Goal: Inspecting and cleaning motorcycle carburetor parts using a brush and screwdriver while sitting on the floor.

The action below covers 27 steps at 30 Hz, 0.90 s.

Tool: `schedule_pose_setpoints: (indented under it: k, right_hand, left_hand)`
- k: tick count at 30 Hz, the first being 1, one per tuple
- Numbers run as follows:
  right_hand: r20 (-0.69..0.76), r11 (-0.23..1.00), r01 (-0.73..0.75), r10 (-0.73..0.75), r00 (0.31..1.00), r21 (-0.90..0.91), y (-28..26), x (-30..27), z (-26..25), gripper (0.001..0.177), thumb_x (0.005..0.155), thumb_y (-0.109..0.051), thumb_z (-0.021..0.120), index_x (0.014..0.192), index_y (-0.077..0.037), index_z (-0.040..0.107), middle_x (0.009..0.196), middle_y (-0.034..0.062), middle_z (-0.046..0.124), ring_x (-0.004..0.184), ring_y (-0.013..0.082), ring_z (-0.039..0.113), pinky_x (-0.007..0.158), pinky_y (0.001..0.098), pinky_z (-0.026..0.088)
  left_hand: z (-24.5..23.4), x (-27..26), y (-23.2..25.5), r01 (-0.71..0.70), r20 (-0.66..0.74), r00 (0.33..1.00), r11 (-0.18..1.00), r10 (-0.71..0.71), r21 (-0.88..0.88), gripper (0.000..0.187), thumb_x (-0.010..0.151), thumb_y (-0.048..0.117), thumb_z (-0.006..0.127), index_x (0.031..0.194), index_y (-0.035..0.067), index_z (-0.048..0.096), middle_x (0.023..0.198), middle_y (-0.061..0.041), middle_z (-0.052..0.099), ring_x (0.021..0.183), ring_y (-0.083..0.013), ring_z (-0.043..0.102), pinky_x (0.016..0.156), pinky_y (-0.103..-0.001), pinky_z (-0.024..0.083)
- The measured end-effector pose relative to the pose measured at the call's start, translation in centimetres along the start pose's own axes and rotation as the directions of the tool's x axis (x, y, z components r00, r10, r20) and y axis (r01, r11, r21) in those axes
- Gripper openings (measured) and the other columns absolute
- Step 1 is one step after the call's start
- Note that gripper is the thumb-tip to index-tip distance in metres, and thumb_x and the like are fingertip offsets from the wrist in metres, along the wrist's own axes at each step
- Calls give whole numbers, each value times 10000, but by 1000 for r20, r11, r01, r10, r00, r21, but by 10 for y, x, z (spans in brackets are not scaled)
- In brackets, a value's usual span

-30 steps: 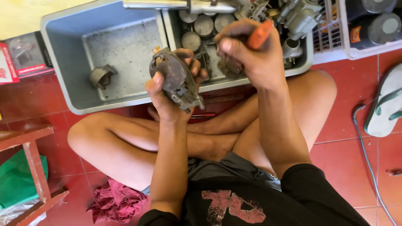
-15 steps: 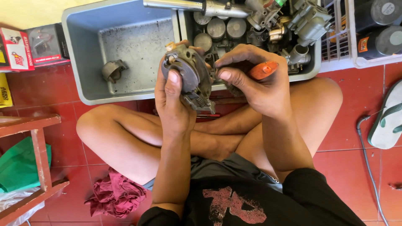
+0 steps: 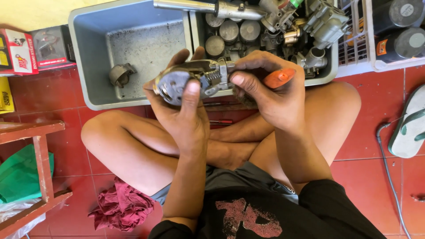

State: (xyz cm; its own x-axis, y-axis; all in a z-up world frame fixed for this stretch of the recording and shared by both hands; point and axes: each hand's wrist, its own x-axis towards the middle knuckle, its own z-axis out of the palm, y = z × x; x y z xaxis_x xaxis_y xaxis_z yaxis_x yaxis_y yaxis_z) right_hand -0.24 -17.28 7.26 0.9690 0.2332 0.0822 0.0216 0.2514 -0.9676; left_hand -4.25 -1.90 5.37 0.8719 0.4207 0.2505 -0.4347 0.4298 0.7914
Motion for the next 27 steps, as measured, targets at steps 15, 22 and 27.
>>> schedule_pose_setpoints:
  k: [15, 22, 27]
  right_hand:
    - [79, 977, 107, -94, 992, -185, -6, 4, -3, 102, 951, 63, 718, 1040, 82, 673, 986, 135, 666, 778, 164, 578, 724, 241, 485]
    - [164, 927, 214, -170, 972, -307, -14, 4, 14, 118, 916, 116, 737, 1016, 80, 687, 987, 145, 693, 808, 187, 605, 765, 271, 493]
    - [188, 922, 249, -199, 962, -298, -10, 4, 14, 152, 904, 120, 747, 1037, 85, 681, 992, 163, 696, 811, 199, 620, 757, 275, 504]
  left_hand:
    - [6, 7, 58, -71, 241, 957, 674, -163, 735, 449, 795, -89, 800, 1213, 9, 669, 1200, -140, 708, 1035, -219, 712, 968, -316, 601]
    - [-1, 4, 48, 67, 97, 979, 734, -178, 676, 216, 862, -27, 782, 1055, 16, 696, 1143, -113, 684, 1042, -212, 682, 965, -315, 563]
    - [-3, 4, 49, 83, 74, 982, 749, -174, 658, 181, 880, -30, 750, 1043, 24, 690, 1125, -104, 689, 1019, -189, 659, 980, -311, 541]
